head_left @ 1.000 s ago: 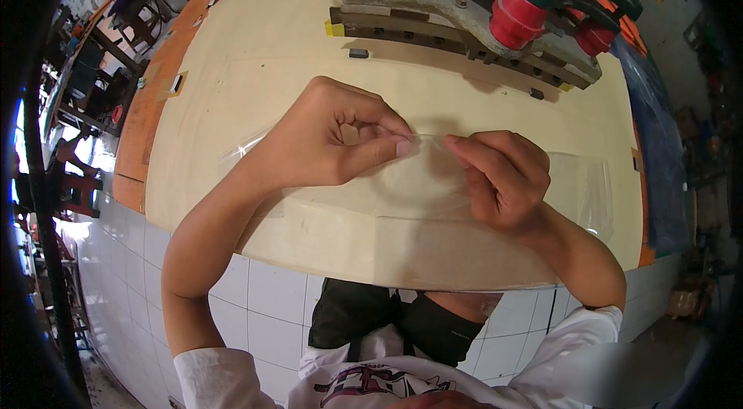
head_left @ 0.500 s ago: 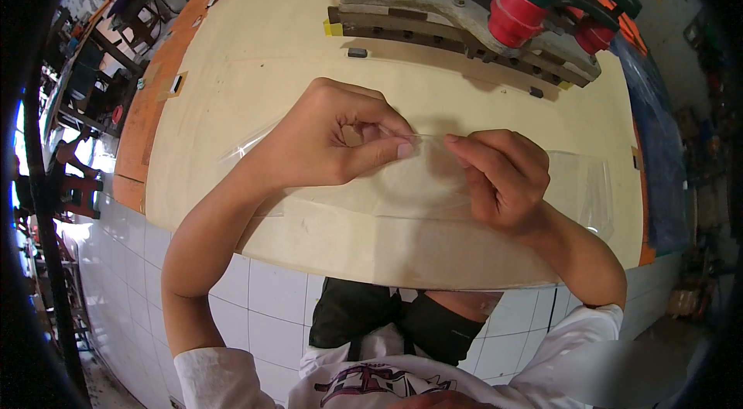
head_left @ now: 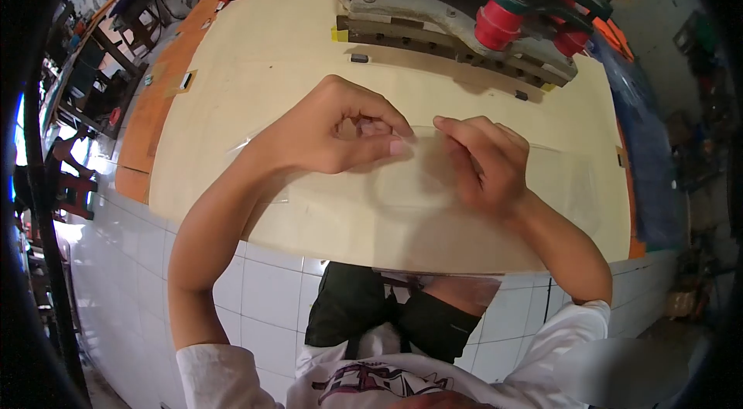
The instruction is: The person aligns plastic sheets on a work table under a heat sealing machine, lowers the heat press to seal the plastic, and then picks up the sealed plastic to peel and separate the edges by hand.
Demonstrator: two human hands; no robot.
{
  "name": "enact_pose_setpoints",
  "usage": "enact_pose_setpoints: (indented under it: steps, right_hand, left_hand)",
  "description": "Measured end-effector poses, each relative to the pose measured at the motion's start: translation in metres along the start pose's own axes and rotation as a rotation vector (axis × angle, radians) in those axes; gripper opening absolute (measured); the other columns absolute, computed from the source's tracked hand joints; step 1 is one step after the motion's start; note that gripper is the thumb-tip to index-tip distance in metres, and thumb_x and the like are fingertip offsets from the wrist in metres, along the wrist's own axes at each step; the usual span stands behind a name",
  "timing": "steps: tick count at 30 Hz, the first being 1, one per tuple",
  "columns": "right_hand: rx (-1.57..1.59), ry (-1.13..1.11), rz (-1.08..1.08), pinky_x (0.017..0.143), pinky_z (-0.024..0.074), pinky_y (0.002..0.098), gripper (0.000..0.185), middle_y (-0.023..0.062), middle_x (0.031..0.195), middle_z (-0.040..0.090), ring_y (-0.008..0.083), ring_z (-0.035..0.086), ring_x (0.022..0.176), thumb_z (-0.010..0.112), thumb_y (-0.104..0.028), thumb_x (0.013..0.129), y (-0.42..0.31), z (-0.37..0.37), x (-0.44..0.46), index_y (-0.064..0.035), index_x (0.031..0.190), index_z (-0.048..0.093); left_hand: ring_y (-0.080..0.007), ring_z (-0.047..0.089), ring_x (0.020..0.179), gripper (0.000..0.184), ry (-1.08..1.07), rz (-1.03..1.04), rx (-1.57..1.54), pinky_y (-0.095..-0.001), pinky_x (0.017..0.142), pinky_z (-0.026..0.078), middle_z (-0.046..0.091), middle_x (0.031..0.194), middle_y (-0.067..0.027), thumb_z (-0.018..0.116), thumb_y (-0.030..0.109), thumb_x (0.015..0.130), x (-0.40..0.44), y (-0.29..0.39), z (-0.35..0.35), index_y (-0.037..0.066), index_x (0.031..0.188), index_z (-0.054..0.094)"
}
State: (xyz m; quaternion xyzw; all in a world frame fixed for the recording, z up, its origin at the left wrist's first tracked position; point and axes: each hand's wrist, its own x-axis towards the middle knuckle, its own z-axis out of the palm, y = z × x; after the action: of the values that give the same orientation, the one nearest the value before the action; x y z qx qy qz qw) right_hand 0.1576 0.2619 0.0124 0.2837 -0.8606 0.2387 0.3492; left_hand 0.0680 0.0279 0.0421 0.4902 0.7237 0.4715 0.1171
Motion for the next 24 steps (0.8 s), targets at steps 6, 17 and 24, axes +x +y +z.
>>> enact_pose_setpoints:
  steps: [6,17,24]
  right_hand:
    - [0.150,-0.126,0.248,0.058,0.0481,0.0328,0.018,0.0111,0.076,0.065,0.0209,0.060,0.059,0.065,-0.010,0.084,-0.015,-0.007,0.010,-0.0055,0.101,0.069]
    - [0.303,-0.466,0.581,0.055,0.0443,0.0260,0.018,0.0063,0.065,0.065,0.0092,0.058,0.057,0.068,-0.018,0.085,0.006,-0.076,0.010,0.0000,0.085,0.070]
    - [0.463,-0.642,0.825,0.051,0.0399,0.0223,0.018,-0.0002,0.063,0.059,0.0059,0.051,0.056,0.066,-0.016,0.089,0.034,-0.136,-0.020,0.0006,0.083,0.067]
  left_hand:
    - [-0.0107,0.057,0.066,0.016,0.028,-0.121,-0.006,-0.0270,0.059,0.044,0.070,0.077,-0.0071,0.072,0.013,0.081,-0.003,0.007,0.007,-0.001,0.088,0.073]
    - [-0.0081,0.058,0.064,0.017,0.203,-0.102,-0.138,-0.0235,0.055,0.044,0.066,0.071,-0.0047,0.072,0.015,0.084,-0.017,0.008,-0.007,-0.001,0.085,0.073]
    - [-0.0086,0.057,0.062,0.017,0.366,-0.076,-0.237,-0.0230,0.054,0.044,0.065,0.071,-0.0043,0.071,0.014,0.084,-0.049,0.002,-0.028,-0.003,0.086,0.072]
